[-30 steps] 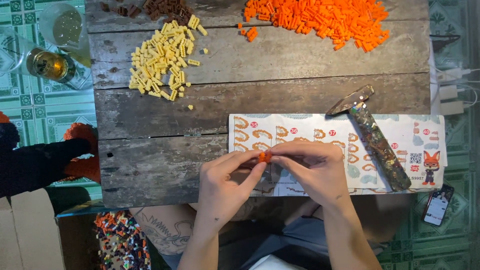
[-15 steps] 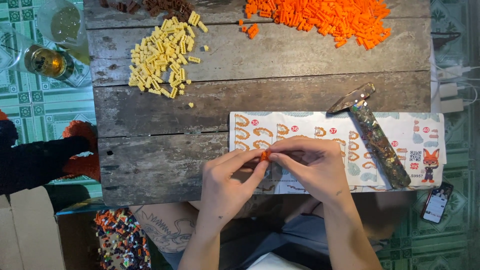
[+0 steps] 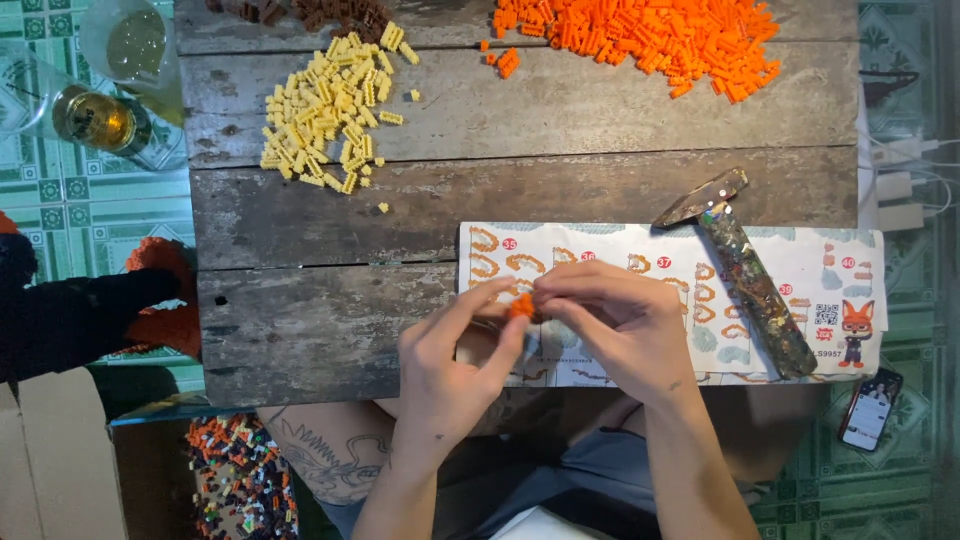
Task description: The person assembles a small figure using orange and yellow micro bricks, following a printed instruction sheet. They pick individual bricks from piles on the table and connect them by hand to form a curved segment.
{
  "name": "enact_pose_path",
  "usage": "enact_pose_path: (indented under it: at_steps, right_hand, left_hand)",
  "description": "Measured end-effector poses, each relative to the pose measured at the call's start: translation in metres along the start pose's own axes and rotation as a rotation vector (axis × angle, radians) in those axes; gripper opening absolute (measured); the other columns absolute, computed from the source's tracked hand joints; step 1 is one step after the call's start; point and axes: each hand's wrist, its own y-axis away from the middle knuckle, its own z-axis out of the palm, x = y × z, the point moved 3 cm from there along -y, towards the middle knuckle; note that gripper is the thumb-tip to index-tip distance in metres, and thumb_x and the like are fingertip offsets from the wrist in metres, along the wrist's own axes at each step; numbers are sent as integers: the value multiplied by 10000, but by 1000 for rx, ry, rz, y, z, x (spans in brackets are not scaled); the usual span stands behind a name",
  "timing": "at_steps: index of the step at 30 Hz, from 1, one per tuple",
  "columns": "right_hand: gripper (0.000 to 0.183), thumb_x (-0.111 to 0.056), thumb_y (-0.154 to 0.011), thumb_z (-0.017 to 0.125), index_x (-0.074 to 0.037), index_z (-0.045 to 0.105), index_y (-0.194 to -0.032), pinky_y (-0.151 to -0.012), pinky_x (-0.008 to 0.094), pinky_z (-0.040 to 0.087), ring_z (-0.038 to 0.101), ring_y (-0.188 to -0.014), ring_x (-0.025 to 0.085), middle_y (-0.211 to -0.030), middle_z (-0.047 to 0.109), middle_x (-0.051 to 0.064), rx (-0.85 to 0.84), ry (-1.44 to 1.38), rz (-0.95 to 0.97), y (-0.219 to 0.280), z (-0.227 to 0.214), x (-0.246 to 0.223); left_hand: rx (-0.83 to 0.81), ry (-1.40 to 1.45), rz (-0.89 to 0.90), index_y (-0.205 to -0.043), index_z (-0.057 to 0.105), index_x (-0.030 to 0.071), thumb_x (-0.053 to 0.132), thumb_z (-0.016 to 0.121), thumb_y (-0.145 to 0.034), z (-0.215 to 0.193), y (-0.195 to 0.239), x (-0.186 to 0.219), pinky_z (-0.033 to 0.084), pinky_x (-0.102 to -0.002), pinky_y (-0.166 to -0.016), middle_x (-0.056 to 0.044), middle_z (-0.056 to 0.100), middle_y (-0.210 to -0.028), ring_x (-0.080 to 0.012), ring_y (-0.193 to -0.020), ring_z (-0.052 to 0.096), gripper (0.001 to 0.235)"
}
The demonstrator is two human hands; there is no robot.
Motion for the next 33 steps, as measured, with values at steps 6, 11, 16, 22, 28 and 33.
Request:
enact_pose_path:
  at_steps: [6,11,16,22,28,33]
  right_hand:
    - [240,119,-998,729,62,803,-1219,-732,221,598,731,-826,161,-1079,760,139,70,55,0,-3,4,-8]
    - [209,118,-1006,718,51,820,-1175,-633,198,516,679,-735,126,-1016,741,108,92,141,30,-2,5,-12]
    - [250,109,-1006,691,15,833,-1190,-618,199,493,671,-732,121,-1011,745,96,51,196,13,-2,3,-15]
    - [296,135,-858,833,-15,854,-1112,-562,239,447,572,-661,101,-1051,758,72,76,676,-264,-1,-1,-26]
    - [205,81,-927,804,-32,831,-1096,-555,264,465,593,-642,123,-1012,751,45,-16,757,-351,-12,-13,-37]
    - [183,26,-931,838,-12,835,-1110,-684,351,593,705,-752,236,-1079,762,115,14,948,-495,-65,-27,-65]
  left_hand:
    - [170,-322,112,-1239,798,35,1,893,-870,-3,9,-6,578,-359,-836,-70,786,-972,-229,-890,668,382]
    - [157,-405,118,-1255,781,30,30,885,-900,3,7,-11,581,-408,-960,-99,759,-1176,-277,-1037,673,370]
    - [131,-415,105,-1211,809,37,46,903,-911,2,8,-14,574,-389,-921,-91,712,-1169,-258,-1019,644,314]
    - [139,-461,163,-1154,833,26,63,910,-906,3,9,-11,559,-387,-922,-77,740,-1166,-245,-1023,661,262]
    - [128,-511,229,-1158,837,58,91,906,-903,4,10,-10,522,-388,-896,-50,767,-1167,-238,-1045,665,267]
    - [133,-535,242,-1157,804,83,116,865,-904,4,11,-7,510,-375,-870,-4,762,-1182,-218,-1005,662,262]
